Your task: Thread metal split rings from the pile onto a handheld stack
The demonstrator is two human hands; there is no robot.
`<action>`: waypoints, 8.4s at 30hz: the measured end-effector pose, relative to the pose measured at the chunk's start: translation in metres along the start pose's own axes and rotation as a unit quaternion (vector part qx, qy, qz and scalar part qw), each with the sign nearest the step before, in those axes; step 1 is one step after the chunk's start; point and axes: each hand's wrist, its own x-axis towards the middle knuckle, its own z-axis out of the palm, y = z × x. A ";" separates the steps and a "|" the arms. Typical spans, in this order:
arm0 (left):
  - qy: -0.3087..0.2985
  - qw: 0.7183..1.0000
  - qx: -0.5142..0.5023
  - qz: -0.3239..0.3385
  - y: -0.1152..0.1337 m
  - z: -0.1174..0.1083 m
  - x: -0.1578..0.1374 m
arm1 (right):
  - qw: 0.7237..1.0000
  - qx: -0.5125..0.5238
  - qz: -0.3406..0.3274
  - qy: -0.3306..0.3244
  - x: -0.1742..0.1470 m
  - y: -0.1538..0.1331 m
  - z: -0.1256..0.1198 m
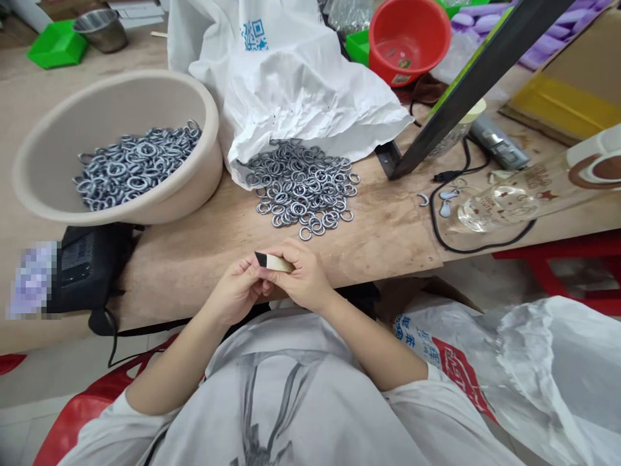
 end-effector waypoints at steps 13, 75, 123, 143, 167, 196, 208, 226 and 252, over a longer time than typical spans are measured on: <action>0.088 0.994 -0.071 0.012 -0.005 0.017 -0.006 | 0.962 -0.241 -0.046 -0.119 -0.010 -0.018 -0.003; -0.012 1.000 -0.002 0.008 -0.006 0.001 -0.004 | 0.870 -0.474 0.134 0.006 0.029 0.029 -0.050; -0.068 0.997 0.003 0.042 -0.014 0.010 -0.009 | 0.948 -0.297 0.069 -0.085 0.005 -0.001 -0.026; 0.096 0.991 -0.072 0.054 -0.017 0.014 0.002 | 0.951 0.204 0.234 -0.008 -0.012 -0.015 0.018; 0.005 0.997 -0.079 0.019 -0.009 0.020 -0.009 | 0.970 -0.238 0.016 -0.051 -0.006 -0.004 -0.016; 0.070 0.994 -0.072 0.037 -0.010 0.015 0.001 | 0.994 -0.080 0.072 -0.026 -0.009 -0.009 -0.007; 0.057 0.995 -0.082 0.013 -0.009 0.018 -0.004 | 0.971 -0.221 -0.010 -0.088 -0.008 -0.010 -0.013; 0.083 0.993 -0.083 -0.004 0.003 0.002 0.002 | 0.930 -0.345 0.128 0.009 0.046 0.017 -0.040; 0.040 0.998 -0.018 0.047 -0.010 0.019 0.000 | 0.989 0.073 0.129 -0.017 0.003 -0.010 -0.005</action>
